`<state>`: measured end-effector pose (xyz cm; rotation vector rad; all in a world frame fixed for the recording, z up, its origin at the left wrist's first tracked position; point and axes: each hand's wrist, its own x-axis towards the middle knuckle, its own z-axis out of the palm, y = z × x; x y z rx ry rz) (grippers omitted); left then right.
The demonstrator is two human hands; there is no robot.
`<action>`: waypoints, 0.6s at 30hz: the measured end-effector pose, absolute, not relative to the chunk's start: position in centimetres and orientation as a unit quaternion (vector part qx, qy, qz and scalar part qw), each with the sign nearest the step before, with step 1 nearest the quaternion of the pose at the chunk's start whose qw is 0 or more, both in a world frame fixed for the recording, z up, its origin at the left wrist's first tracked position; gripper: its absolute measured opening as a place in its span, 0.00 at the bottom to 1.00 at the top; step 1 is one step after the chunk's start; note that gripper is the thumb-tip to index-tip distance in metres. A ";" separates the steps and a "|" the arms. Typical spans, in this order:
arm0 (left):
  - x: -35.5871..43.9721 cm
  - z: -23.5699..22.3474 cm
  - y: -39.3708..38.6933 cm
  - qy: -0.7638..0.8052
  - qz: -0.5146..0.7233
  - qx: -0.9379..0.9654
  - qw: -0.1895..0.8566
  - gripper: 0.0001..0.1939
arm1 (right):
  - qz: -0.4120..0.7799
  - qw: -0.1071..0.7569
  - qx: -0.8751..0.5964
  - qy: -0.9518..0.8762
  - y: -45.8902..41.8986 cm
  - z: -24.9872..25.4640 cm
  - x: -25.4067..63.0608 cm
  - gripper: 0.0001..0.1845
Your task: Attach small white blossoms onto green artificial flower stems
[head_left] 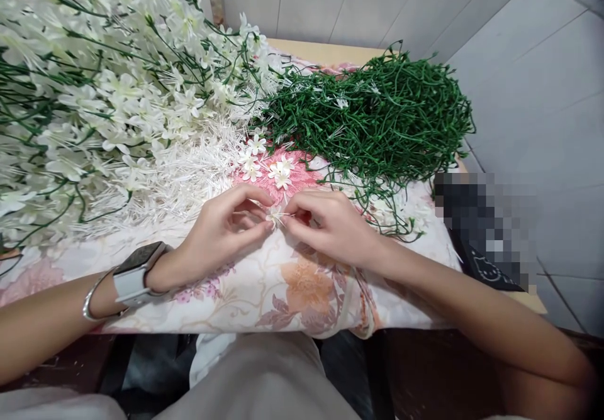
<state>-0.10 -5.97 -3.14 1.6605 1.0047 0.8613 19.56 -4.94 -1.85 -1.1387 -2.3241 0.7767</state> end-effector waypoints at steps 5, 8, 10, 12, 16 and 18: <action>-0.2 -3.2 -6.0 0.408 0.353 0.698 0.471 0.10 | 0.281 0.214 -0.410 -0.841 -5.0 -1.8 19.5 0.06; -0.2 -3.3 -5.9 0.411 0.345 0.698 0.473 0.10 | 0.281 0.205 -0.414 -0.841 -4.9 -1.9 19.5 0.06; -0.2 -3.3 -5.8 0.414 0.330 0.698 0.482 0.11 | 0.280 0.202 -0.413 -0.843 -4.8 -2.0 19.6 0.06; -0.2 -3.2 -5.8 0.417 0.312 0.698 0.492 0.11 | 0.276 0.204 -0.410 -0.845 -4.8 -2.0 19.6 0.06; -0.1 -3.1 -5.8 0.415 0.294 0.701 0.500 0.09 | 0.265 0.196 -0.408 -0.852 -5.0 -2.0 19.6 0.07; 0.0 -3.2 -5.8 0.410 0.289 0.700 0.508 0.09 | 0.265 0.183 -0.410 -0.853 -5.0 -2.0 19.5 0.07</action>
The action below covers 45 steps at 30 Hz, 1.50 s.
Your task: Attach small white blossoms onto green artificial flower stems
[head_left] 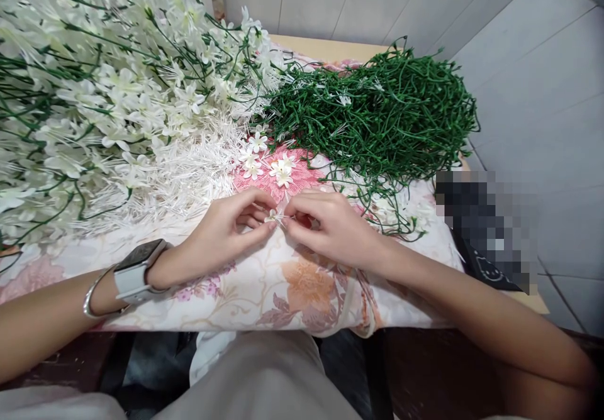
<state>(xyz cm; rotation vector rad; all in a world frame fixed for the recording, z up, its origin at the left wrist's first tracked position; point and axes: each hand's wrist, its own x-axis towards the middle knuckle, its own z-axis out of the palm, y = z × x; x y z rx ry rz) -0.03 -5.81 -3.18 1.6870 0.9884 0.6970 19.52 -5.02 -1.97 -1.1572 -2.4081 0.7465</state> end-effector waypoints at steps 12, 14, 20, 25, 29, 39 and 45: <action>0.0 -3.2 -5.8 0.401 0.302 0.708 0.498 0.08 | 0.267 0.186 -0.412 -0.851 -5.1 -2.1 19.4 0.08; -0.1 -3.3 -5.8 0.403 0.310 0.704 0.496 0.09 | 0.267 0.196 -0.410 -0.850 -5.2 -2.1 19.3 0.08; -0.2 -3.6 -5.9 0.389 0.335 0.682 0.521 0.14 | 0.248 0.232 -0.400 -0.851 -5.4 -2.3 19.2 0.10; -0.3 -3.6 -6.0 0.377 0.336 0.676 0.536 0.17 | 0.239 0.246 -0.419 -0.841 -5.4 -2.2 19.4 0.06; -0.3 -3.6 -6.0 0.371 0.341 0.676 0.538 0.17 | 0.247 0.244 -0.430 -0.833 -5.4 -2.0 19.6 0.04; -0.1 -3.2 -6.0 0.379 0.353 0.649 0.557 0.18 | 0.301 0.253 -0.398 -0.829 -5.5 -2.2 19.6 0.04; -0.1 -3.3 -6.0 0.374 0.343 0.642 0.575 0.20 | 0.249 0.285 -0.404 -0.833 -5.8 -2.5 19.3 0.05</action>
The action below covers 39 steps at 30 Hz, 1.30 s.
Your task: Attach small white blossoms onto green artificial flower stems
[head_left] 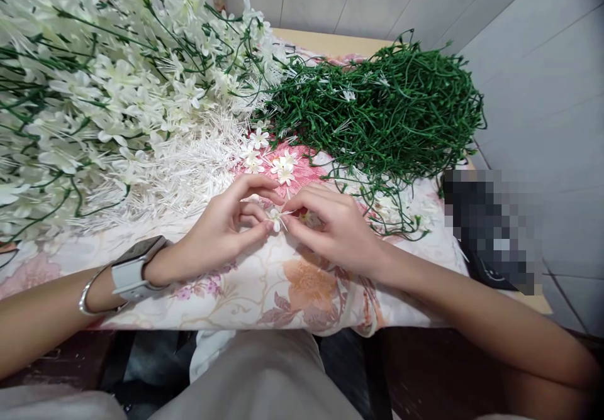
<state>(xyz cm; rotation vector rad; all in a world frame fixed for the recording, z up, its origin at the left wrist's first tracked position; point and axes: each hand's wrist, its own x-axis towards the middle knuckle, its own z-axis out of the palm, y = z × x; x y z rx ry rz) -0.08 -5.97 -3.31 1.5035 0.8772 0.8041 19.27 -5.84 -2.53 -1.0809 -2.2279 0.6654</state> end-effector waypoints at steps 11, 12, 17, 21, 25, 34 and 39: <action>-0.1 -3.2 -5.6 0.417 0.269 0.663 0.561 0.11 | 0.276 0.311 -0.403 -0.815 -5.8 -2.4 19.4 0.05; -0.1 -3.0 -5.6 0.420 0.246 0.686 0.540 0.06 | 0.283 0.313 -0.407 -0.810 -5.7 -2.4 19.4 0.04; -0.1 -2.4 -5.5 0.420 0.199 0.749 0.472 0.16 | 0.286 0.315 -0.411 -0.806 -5.7 -2.5 19.3 0.04; 0.0 -2.3 -5.5 0.412 0.198 0.755 0.470 0.16 | 0.246 0.320 -0.399 -0.823 -5.8 -2.5 19.2 0.04; 0.0 -2.2 -5.5 0.419 0.199 0.755 0.463 0.16 | 0.165 0.337 -0.377 -0.847 -5.9 -2.5 19.3 0.07; -0.2 -2.4 -5.6 0.424 0.195 0.757 0.458 0.16 | 0.122 0.334 -0.358 -0.863 -5.9 -2.6 19.2 0.08; -0.1 -2.6 -5.6 0.415 0.204 0.768 0.443 0.16 | 0.119 0.325 -0.356 -0.868 -6.1 -2.6 18.9 0.08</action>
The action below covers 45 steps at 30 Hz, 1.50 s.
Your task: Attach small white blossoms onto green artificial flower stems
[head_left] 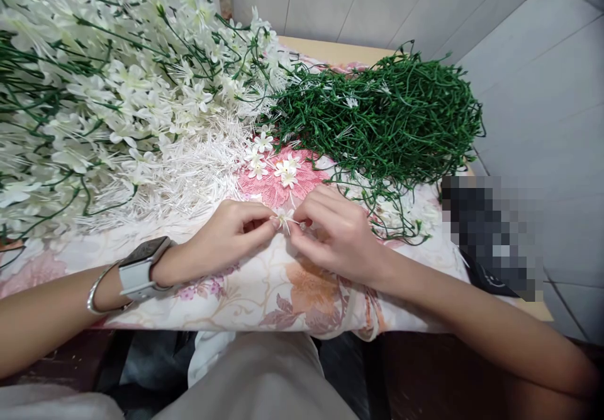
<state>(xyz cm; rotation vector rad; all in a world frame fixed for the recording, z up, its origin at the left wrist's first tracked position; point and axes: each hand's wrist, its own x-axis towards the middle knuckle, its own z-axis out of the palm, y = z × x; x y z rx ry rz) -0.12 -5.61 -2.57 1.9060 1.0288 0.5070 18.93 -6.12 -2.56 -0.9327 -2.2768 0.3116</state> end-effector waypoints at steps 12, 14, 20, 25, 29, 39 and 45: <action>-0.1 -2.6 -5.6 0.406 0.205 0.780 0.430 0.17 | 0.113 0.314 -0.371 -0.867 -6.3 -2.7 18.9 0.09; -0.1 -2.6 -5.6 0.402 0.205 0.782 0.429 0.16 | 0.110 0.311 -0.374 -0.867 -6.3 -2.8 18.8 0.09; 0.0 -2.5 -5.7 0.377 0.200 0.797 0.427 0.13 | 0.154 0.315 -0.381 -0.856 -6.3 -3.1 18.7 0.08; 0.0 -2.3 -5.6 0.376 0.199 0.796 0.431 0.12 | 0.180 0.325 -0.417 -0.830 -6.2 -2.8 18.8 0.03; 0.0 -2.2 -5.6 0.381 0.196 0.796 0.429 0.13 | 0.248 0.323 -0.441 -0.800 -5.9 -2.3 19.2 0.06; 0.1 -2.1 -5.8 0.354 0.229 0.827 0.373 0.13 | 0.295 0.363 -0.431 -0.772 -6.2 -2.3 19.0 0.05; 0.1 -2.4 -6.1 0.344 0.221 0.837 0.363 0.12 | 0.021 0.362 -0.318 -0.876 -6.2 -3.3 19.2 0.06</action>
